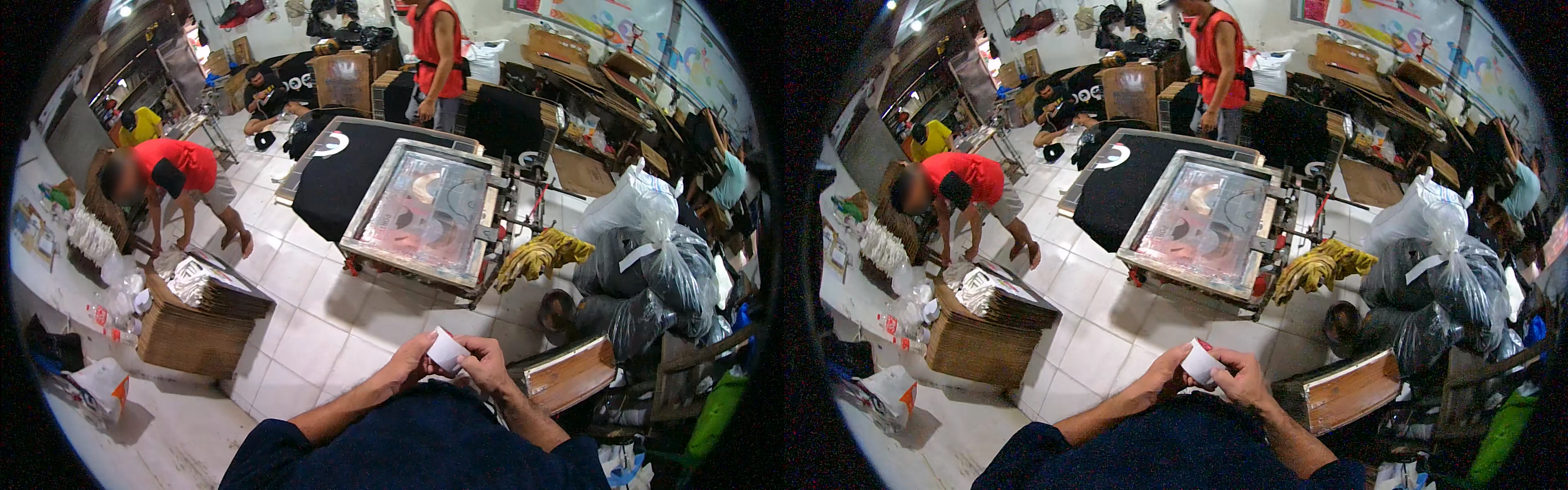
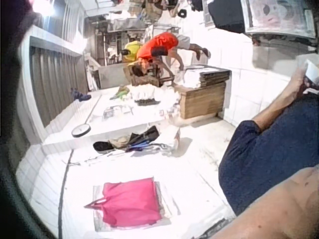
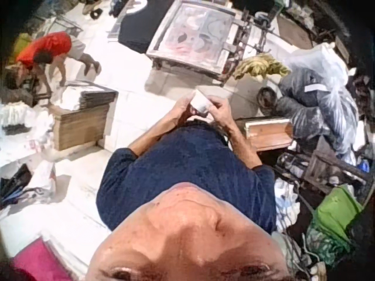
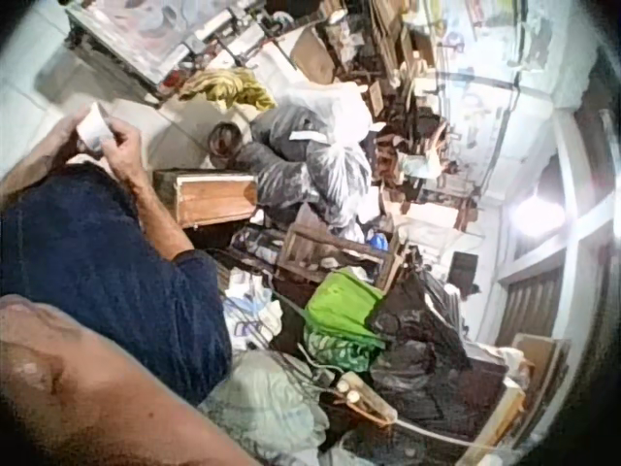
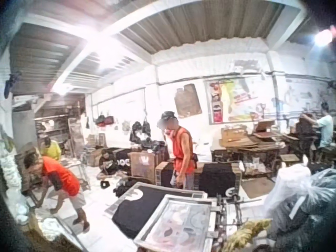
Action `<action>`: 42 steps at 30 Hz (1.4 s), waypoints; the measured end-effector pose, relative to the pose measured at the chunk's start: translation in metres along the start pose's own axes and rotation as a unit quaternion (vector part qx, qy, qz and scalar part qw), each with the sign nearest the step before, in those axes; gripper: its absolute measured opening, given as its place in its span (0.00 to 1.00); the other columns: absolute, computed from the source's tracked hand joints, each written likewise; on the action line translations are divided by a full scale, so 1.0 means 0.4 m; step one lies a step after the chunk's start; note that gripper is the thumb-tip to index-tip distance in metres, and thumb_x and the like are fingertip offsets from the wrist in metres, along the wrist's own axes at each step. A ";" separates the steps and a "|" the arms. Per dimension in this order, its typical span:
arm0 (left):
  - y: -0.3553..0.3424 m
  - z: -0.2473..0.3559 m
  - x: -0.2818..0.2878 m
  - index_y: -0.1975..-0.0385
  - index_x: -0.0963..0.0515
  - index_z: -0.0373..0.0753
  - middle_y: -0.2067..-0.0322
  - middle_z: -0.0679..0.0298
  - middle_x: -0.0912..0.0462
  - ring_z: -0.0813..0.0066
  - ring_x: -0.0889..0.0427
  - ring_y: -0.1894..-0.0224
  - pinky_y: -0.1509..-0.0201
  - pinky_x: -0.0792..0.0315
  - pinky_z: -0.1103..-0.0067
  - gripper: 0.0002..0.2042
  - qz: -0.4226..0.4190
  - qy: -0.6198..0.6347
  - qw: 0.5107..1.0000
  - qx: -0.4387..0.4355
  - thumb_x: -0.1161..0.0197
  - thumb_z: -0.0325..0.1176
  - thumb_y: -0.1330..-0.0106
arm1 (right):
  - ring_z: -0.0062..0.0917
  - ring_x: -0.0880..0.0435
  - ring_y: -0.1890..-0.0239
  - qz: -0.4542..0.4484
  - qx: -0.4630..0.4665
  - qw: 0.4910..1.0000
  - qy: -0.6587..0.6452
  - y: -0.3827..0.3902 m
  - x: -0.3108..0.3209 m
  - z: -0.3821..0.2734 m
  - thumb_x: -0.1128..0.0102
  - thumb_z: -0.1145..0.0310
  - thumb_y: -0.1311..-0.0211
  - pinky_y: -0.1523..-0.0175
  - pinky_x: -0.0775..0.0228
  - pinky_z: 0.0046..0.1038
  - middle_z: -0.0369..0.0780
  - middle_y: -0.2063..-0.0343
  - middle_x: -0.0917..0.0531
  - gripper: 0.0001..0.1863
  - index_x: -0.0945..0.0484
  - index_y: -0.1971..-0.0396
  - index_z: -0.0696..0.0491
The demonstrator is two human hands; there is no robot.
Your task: The person prepares a screen printing frame by applying tape to its edges and securing a stencil. They handle a roll of tape, a utility knife, and the frame itself, working in a cluttered workshop with other people present.
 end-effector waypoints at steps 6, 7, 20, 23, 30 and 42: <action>0.131 0.051 0.119 0.49 0.27 0.35 0.61 0.65 0.20 0.82 0.23 0.61 0.59 0.25 0.80 0.19 0.115 -0.197 0.959 -0.170 0.34 0.44 0.26 | 0.28 0.15 0.53 -0.015 0.077 0.993 0.085 -0.056 -0.150 -0.007 0.44 0.74 0.40 0.45 0.25 0.30 0.44 0.56 0.14 0.17 0.17 0.54 0.66; 0.158 0.060 0.134 0.49 0.27 0.34 0.61 0.65 0.20 0.83 0.23 0.60 0.59 0.26 0.80 0.18 0.136 -0.242 0.942 -0.187 0.34 0.42 0.26 | 0.29 0.15 0.54 -0.013 0.109 0.989 0.102 -0.063 -0.174 -0.011 0.44 0.74 0.40 0.46 0.24 0.30 0.45 0.56 0.14 0.17 0.17 0.53 0.66; 0.336 0.081 0.323 0.50 0.27 0.36 0.58 0.60 0.20 0.73 0.19 0.61 0.58 0.22 0.74 0.17 0.147 0.031 0.978 -0.145 0.45 0.45 0.21 | 0.24 0.14 0.58 -0.206 -0.046 0.977 0.015 -0.170 -0.439 -0.015 0.53 0.77 0.41 0.51 0.21 0.28 0.43 0.59 0.11 0.25 0.20 0.44 0.65; 0.374 0.073 0.342 0.49 0.28 0.35 0.57 0.59 0.20 0.72 0.18 0.60 0.57 0.21 0.74 0.18 0.172 0.063 0.966 -0.184 0.44 0.46 0.21 | 0.22 0.15 0.59 -0.271 -0.034 0.961 0.042 -0.207 -0.479 -0.022 0.54 0.79 0.42 0.52 0.22 0.26 0.42 0.60 0.11 0.26 0.20 0.43 0.65; 0.432 0.055 0.345 0.49 0.30 0.33 0.56 0.57 0.21 0.67 0.17 0.56 0.51 0.18 0.70 0.22 0.233 0.091 0.932 -0.262 0.45 0.51 0.21 | 0.18 0.17 0.60 -0.364 -0.040 0.928 0.066 -0.247 -0.533 -0.003 0.52 0.79 0.43 0.54 0.24 0.24 0.39 0.59 0.12 0.26 0.20 0.44 0.65; 0.381 0.027 0.285 0.48 0.30 0.32 0.52 0.55 0.22 0.64 0.16 0.51 0.45 0.18 0.65 0.22 0.273 0.105 0.917 -0.271 0.44 0.50 0.22 | 0.22 0.18 0.59 -0.346 -0.032 0.936 0.055 -0.259 -0.459 0.001 0.49 0.76 0.41 0.52 0.25 0.26 0.41 0.62 0.14 0.22 0.18 0.49 0.67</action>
Point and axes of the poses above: each hand's wrist, its own y-axis away from the middle knuckle, its own x-axis out of the back of the hand, z = x × y, the point moved 5 cm from there along -y, towards the middle knuckle
